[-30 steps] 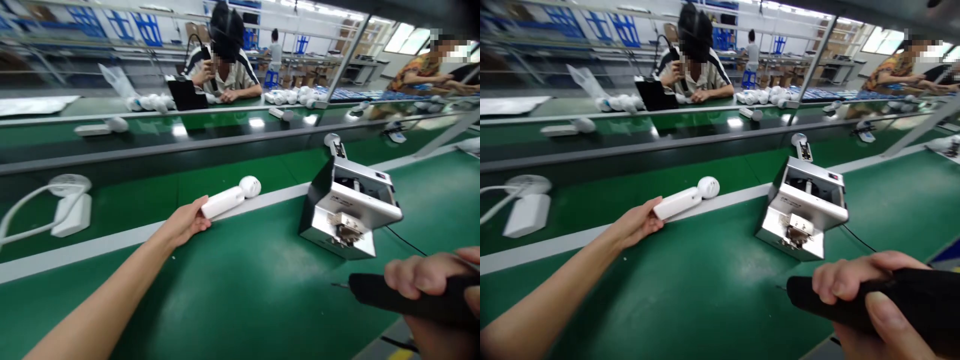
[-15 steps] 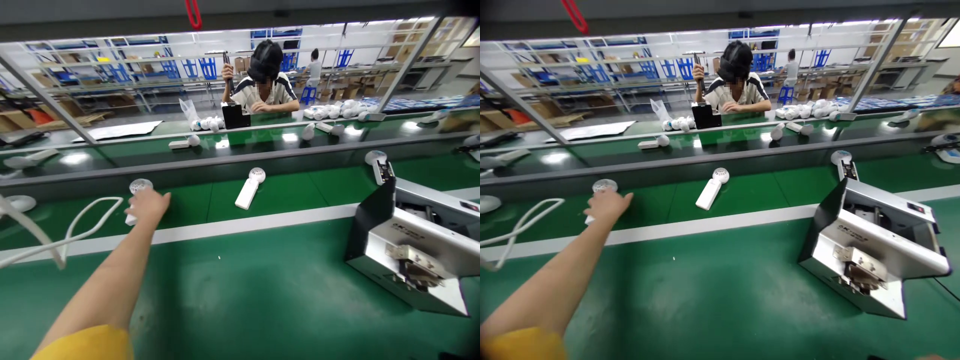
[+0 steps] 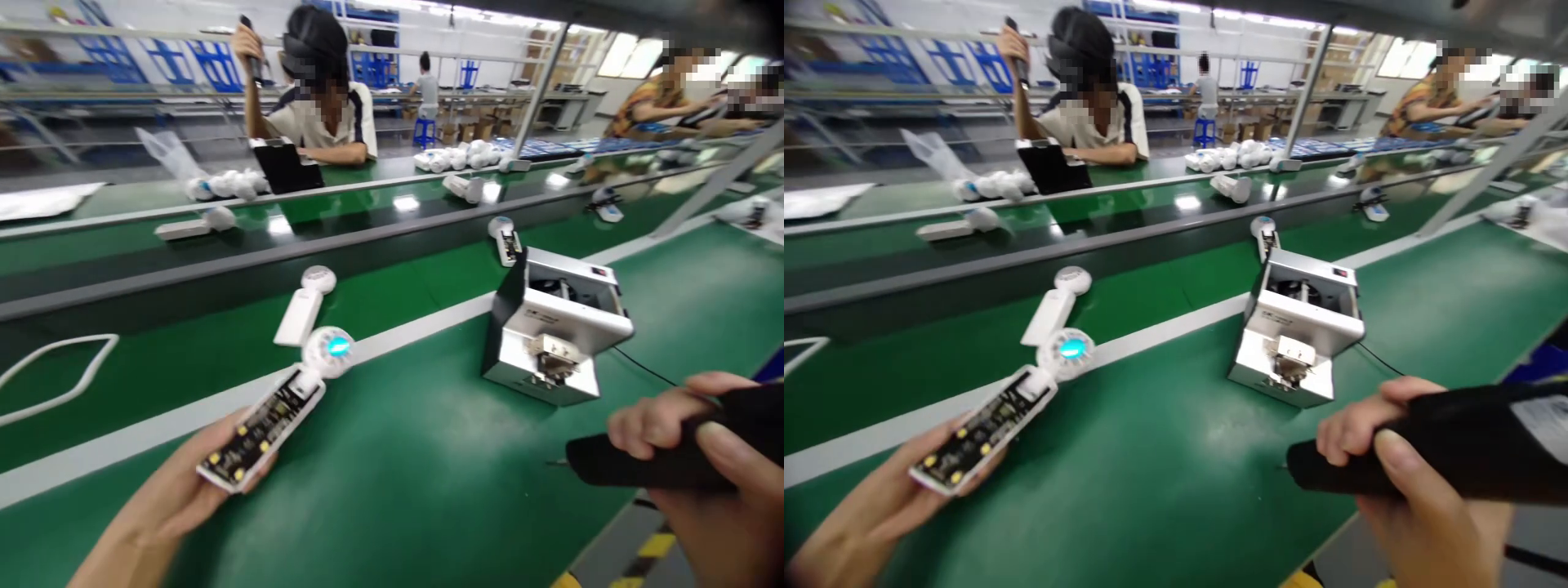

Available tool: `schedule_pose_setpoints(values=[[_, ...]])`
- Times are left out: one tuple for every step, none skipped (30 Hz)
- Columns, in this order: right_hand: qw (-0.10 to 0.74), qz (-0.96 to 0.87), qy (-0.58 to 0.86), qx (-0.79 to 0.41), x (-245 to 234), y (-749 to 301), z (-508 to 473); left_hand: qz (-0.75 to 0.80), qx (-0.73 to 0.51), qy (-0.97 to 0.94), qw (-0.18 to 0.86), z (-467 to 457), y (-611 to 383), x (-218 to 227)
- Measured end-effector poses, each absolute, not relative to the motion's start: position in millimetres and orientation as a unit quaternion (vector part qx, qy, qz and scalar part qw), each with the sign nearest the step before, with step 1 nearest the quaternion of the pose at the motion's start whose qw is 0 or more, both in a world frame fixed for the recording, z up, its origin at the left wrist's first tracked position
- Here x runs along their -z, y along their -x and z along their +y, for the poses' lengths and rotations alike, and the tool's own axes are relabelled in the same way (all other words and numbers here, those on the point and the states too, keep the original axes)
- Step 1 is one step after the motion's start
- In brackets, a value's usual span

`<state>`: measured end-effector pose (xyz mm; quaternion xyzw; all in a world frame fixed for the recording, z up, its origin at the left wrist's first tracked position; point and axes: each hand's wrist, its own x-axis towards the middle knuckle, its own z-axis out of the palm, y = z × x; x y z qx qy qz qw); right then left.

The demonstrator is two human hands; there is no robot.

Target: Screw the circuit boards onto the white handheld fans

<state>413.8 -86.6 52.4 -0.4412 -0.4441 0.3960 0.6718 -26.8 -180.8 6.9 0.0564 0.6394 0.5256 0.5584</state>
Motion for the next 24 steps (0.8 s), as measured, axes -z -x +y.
schedule_pose_setpoints(values=[[0.665,-0.436,0.45,-0.406,-57,-412,-86,0.596,-0.466,-0.133,0.64,-178,10,-4],[0.663,-0.429,0.452,-0.415,-62,-410,-86,0.547,-0.393,-0.211,0.709,-172,-8,-2],[0.663,-0.427,0.449,-0.421,-66,-409,-85,0.501,-0.322,-0.272,0.756,-164,-26,-1],[0.666,-0.428,0.441,-0.422,-69,-409,-85,0.476,-0.276,-0.317,0.772,-155,-45,-2],[0.672,-0.433,0.43,-0.419,-72,-410,-85,0.474,-0.241,-0.362,0.765,-144,-63,-2],[0.676,-0.44,0.418,-0.417,-73,-411,-85,0.489,-0.217,-0.425,0.73,-134,-81,-3],[0.677,-0.449,0.408,-0.417,-74,-413,-86,0.506,-0.201,-0.506,0.669,-124,-98,-3],[0.679,-0.457,0.397,-0.416,-74,-416,-86,0.515,-0.187,-0.589,0.594,-116,-114,-2],[0.68,-0.463,0.389,-0.415,-74,-418,-86,0.514,-0.177,-0.664,0.513,-111,-127,1],[0.68,-0.469,0.384,-0.414,-75,-421,-86,0.507,-0.175,-0.722,0.437,-108,-138,6],[0.681,-0.473,0.38,-0.41,-75,-423,-86,0.503,-0.181,-0.758,0.373,-107,-147,11],[0.682,-0.475,0.379,-0.406,-76,-425,-85,0.501,-0.191,-0.78,0.323,-108,-153,17],[0.683,-0.478,0.378,-0.401,-77,-427,-84,0.498,-0.203,-0.795,0.282,-110,-157,24],[0.684,-0.481,0.379,-0.396,-78,-428,-83,0.494,-0.213,-0.807,0.245,-114,-159,30],[0.685,-0.484,0.379,-0.39,-79,-429,-81,0.483,-0.217,-0.82,0.214,-117,-159,35],[0.687,-0.487,0.377,-0.386,-80,-429,-79,0.469,-0.216,-0.835,0.191,-119,-159,40],[0.69,-0.489,0.372,-0.382,-82,-429,-77,0.455,-0.215,-0.846,0.175,-121,-159,43],[0.694,-0.49,0.366,-0.38,-84,-428,-75,0.444,-0.215,-0.854,0.166,-122,-160,44],[0.699,-0.491,0.359,-0.376,-86,-427,-72,0.437,-0.215,-0.858,0.16,-122,-161,45],[0.706,-0.492,0.351,-0.37,-88,-425,-69,0.432,-0.214,-0.862,0.154,-121,-163,44],[0.712,-0.493,0.344,-0.363,-90,-422,-66,0.427,-0.21,-0.867,0.148,-119,-166,43],[0.716,-0.494,0.34,-0.357,-91,-419,-62,0.421,-0.202,-0.873,0.14,-116,-171,41],[0.719,-0.497,0.335,-0.353,-92,-416,-59,0.416,-0.189,-0.88,0.134,-112,-175,40],[0.721,-0.501,0.328,-0.348,-93,-412,-55,0.412,-0.174,-0.885,0.13,-108,-181,38]])
